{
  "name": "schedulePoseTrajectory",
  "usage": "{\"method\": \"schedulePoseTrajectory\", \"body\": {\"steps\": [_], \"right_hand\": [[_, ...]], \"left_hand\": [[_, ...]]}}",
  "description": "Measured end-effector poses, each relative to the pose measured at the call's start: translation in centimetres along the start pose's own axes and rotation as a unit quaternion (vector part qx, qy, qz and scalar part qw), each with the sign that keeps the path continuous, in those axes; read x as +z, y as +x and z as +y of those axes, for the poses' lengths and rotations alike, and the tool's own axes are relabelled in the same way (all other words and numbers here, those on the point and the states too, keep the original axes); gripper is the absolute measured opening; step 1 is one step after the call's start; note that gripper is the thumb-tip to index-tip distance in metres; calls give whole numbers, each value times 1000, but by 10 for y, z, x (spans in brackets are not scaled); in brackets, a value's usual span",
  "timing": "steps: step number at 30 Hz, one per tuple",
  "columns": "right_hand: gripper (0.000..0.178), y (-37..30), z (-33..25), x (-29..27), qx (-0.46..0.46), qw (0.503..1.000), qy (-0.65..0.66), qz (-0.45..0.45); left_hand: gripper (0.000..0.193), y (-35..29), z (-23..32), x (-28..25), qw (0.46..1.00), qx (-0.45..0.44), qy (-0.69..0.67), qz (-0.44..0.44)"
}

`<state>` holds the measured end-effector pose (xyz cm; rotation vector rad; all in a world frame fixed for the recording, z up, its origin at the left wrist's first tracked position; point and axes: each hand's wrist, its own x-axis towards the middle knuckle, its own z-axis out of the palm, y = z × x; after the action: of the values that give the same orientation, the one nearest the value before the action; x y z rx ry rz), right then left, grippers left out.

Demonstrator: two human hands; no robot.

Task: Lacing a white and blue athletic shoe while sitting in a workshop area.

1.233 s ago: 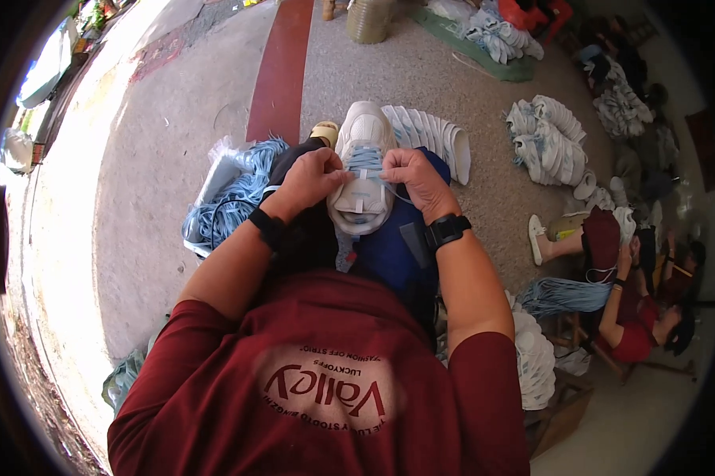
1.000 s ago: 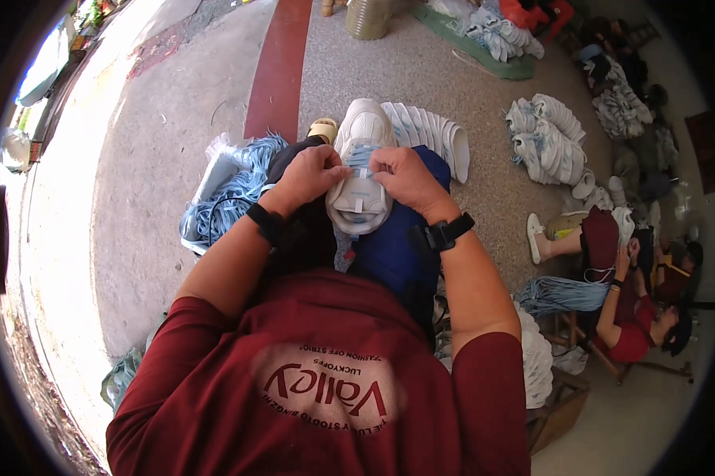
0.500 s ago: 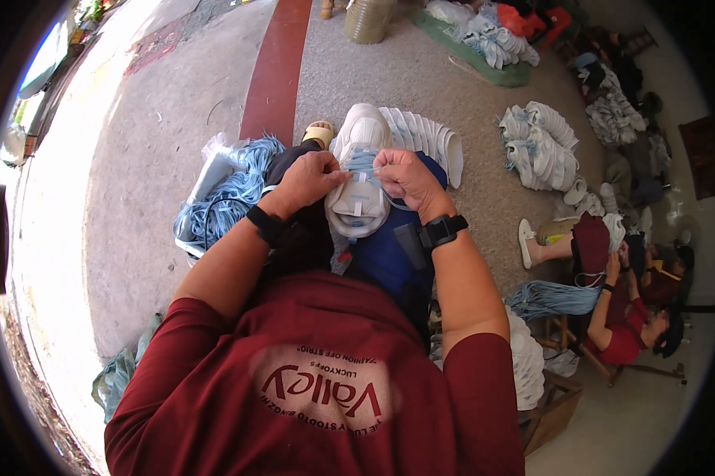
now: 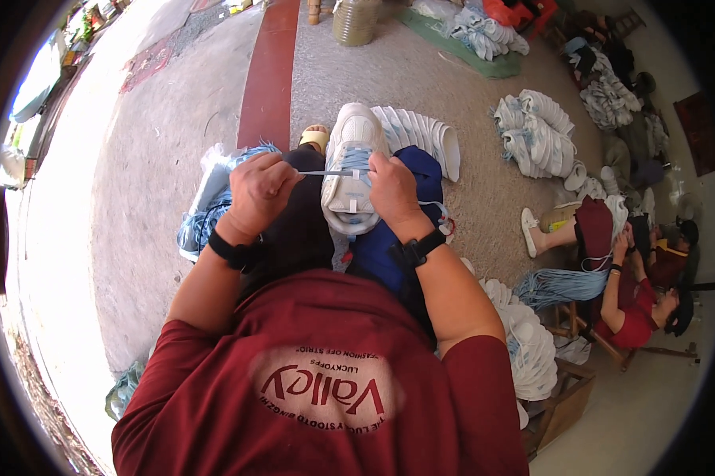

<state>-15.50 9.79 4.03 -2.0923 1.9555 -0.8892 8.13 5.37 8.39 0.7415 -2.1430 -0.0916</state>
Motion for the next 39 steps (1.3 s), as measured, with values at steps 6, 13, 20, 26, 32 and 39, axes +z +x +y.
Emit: {"method": "schedulePoseTrajectory", "body": {"steps": [6,13,20,26,32,39], "right_hand": [[14,1,-4,-8,20,1000,2,-14],[25,-10,-12,-20,104,991,-56,-71],[18,3,-7,-26,157,980,32,-117],[13,14,8,-27,130,974,117,-144],[9,20,-17,-35,84,984,-65,-140],[6,15,-3,-35,-68,984,-139,-93]], "left_hand": [[20,-23,9,2,978,86,-95,-162],[12,0,-2,38,968,-26,-172,-182],[13,22,3,77,966,-88,-71,-232],[11,38,4,78,951,-82,-16,-296],[11,45,-11,91,936,-5,15,-352],[12,36,2,92,962,3,77,-261]]}}
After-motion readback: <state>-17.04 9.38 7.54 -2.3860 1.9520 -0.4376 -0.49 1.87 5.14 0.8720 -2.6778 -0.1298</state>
